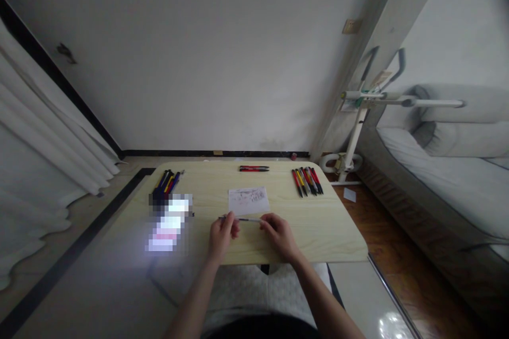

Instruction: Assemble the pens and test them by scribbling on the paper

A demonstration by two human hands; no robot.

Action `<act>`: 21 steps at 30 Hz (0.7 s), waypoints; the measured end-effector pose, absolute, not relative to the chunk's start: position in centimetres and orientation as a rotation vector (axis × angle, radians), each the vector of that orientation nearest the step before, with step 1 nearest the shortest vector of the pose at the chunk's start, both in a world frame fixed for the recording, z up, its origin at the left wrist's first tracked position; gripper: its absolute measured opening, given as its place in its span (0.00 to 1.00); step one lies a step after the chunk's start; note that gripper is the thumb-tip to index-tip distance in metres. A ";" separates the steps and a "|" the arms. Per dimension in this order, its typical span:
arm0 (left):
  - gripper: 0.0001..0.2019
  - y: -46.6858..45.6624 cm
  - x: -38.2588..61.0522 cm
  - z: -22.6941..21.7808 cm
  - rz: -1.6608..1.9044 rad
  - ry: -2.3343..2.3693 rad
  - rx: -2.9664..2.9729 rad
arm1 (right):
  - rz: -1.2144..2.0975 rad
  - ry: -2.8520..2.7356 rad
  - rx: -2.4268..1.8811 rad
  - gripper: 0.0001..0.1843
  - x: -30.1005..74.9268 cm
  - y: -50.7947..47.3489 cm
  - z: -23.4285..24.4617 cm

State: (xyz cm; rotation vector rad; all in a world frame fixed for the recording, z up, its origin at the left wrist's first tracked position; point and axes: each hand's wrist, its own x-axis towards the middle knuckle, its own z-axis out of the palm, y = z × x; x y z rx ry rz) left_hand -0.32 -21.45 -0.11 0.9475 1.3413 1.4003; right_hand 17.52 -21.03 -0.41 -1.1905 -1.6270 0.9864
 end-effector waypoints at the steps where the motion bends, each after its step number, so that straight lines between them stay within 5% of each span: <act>1: 0.21 -21.5 -0.3 -0.1 1.400 1.350 0.940 | 0.978 -1.629 -1.192 0.08 17.5 -21.0 -0.5; 21: 0.20 -21.6 -0.2 0.1 1.391 1.352 0.969 | 0.907 -1.687 -1.205 0.12 17.4 -21.3 -0.1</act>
